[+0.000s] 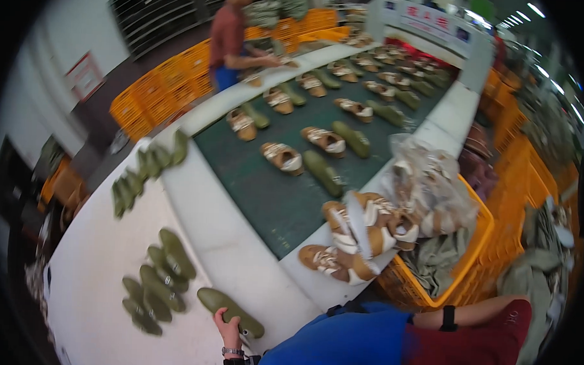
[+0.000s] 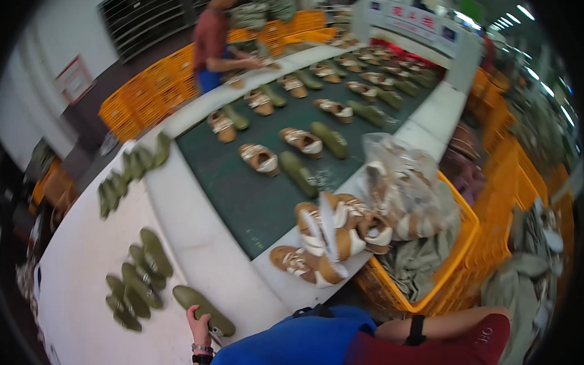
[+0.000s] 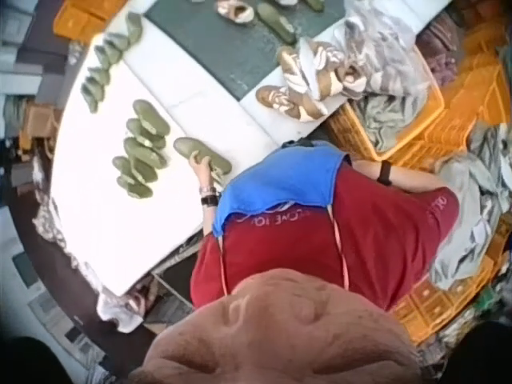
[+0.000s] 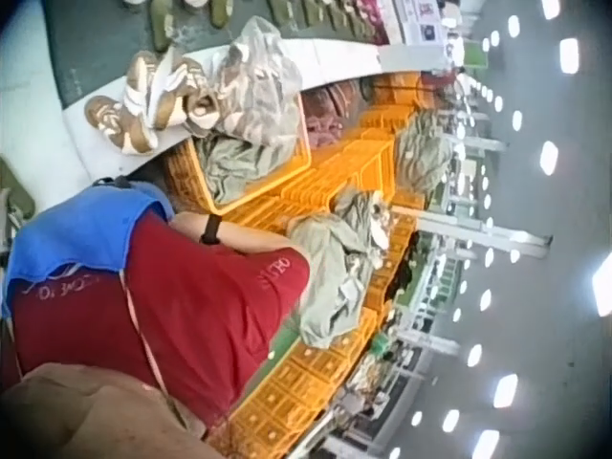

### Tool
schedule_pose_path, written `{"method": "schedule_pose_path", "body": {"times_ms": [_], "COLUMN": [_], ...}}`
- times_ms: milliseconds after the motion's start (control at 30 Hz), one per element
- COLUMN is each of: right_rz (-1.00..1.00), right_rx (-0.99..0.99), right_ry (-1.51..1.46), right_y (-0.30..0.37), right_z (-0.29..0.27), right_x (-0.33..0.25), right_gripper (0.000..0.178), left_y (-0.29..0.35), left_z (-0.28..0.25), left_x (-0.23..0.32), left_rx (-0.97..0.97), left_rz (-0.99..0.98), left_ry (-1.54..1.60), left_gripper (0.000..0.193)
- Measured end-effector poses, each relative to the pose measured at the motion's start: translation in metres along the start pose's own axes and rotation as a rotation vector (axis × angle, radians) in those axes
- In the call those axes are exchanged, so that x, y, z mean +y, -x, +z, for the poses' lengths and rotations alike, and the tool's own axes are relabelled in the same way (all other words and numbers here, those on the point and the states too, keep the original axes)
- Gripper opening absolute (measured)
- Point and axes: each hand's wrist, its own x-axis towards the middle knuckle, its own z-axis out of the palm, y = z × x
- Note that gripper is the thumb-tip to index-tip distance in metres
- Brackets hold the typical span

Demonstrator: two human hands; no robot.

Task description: The person is manually assembling and inspecting shoes on a production line, placing finished uppers onto shoe lasts and arranging them on a conveyor belt.

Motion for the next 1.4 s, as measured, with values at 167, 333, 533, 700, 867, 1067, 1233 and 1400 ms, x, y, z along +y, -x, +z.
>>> {"method": "schedule_pose_path", "body": {"times_ms": [167,333,533,700,867,1067,1233,1400], "right_rz": [0.186,-0.054,-0.176,-0.255,-0.263,-0.229,-0.227,-0.237], "right_rx": [-0.026,-0.002,0.043,-0.023,-0.104,-0.056,-0.018,-0.005], "right_ry": [0.125,0.093,0.114,0.169,0.190,0.149,0.146,0.156], "right_y": [0.001,0.006,-0.010,-0.011,-0.002,-0.004,-0.003,0.000], "right_z": [-0.061,-0.078,-0.060,-0.077,-0.094,-0.083,-0.086,-0.086], "right_x": [-0.069,-0.073,-0.050,-0.055,-0.067,-0.061,-0.059,-0.059], "right_gripper": [0.018,0.028,0.028,0.026,0.026,0.025,0.025,0.024], "left_y": [-0.044,-0.052,-0.047,-0.035,-0.031,-0.023,-0.023,-0.025], "left_z": [0.071,0.126,0.121,0.113,0.108,0.112,0.110,0.110], "left_x": [0.028,0.049,0.037,0.025,0.017,0.029,0.031,0.032], "left_rx": [-0.193,-0.133,-0.108,-0.081,-0.086,-0.084,-0.112,-0.144], "left_rz": [0.031,0.078,0.032,0.139,0.147,0.119,0.063,0.064], "left_ry": [-0.002,-0.081,-0.003,-0.073,-0.071,-0.051,-0.017,-0.043], "left_gripper": [0.040,0.038,0.038,0.041,0.041,0.040,0.037,0.036]}}
